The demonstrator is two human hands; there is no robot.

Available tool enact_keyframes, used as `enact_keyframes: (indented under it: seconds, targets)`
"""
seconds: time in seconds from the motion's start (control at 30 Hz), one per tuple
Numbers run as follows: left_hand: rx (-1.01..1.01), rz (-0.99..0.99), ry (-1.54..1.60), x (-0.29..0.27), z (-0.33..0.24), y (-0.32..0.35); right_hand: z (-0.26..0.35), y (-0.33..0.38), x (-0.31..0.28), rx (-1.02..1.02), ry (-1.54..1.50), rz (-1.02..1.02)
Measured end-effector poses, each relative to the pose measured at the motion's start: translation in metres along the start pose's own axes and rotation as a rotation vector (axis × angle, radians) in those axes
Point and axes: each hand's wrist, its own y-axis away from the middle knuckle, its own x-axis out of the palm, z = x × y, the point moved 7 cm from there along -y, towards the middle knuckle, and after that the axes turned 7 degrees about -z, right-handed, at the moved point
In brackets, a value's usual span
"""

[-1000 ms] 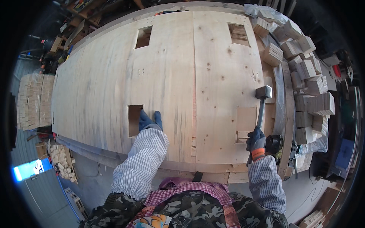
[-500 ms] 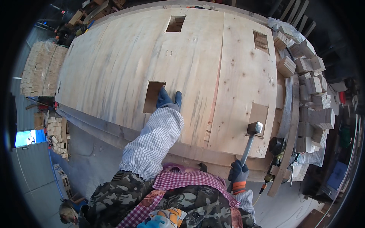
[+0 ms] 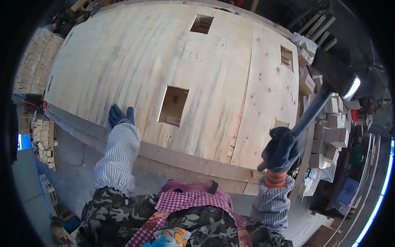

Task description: The person inserts small wooden blocks into rectangular cutouts on a large wooden panel, then uses a pneumatic nail gun to fasten the panel to a frame. They finish by tapping the panel with a mallet to seat it flush.

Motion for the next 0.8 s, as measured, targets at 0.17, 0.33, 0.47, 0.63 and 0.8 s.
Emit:
enact_keyframes:
  seconds: [0.17,0.33,0.47,0.63,0.8]
  targets:
    - [0.024,-0.016,-0.016,0.003,-0.001,-0.001,-0.073,-0.061,0.154,0.013,-0.130,0.102]
    - [0.024,0.076,-0.058,-0.003,-0.002,-0.007,-0.198,-0.038,0.204,0.741,0.679,0.241]
    - [0.046,0.076,-0.039,-0.004,-0.003,-0.009,-0.168,-0.066,0.192,0.623,0.667,0.216]
    - [0.057,0.025,-0.047,-0.003,-0.001,-0.005,-0.099,-0.090,0.220,0.400,0.276,0.177]
    - [0.049,0.036,-0.068,-0.002,-0.001,-0.007,-0.103,-0.075,0.251,0.143,0.161,0.132]
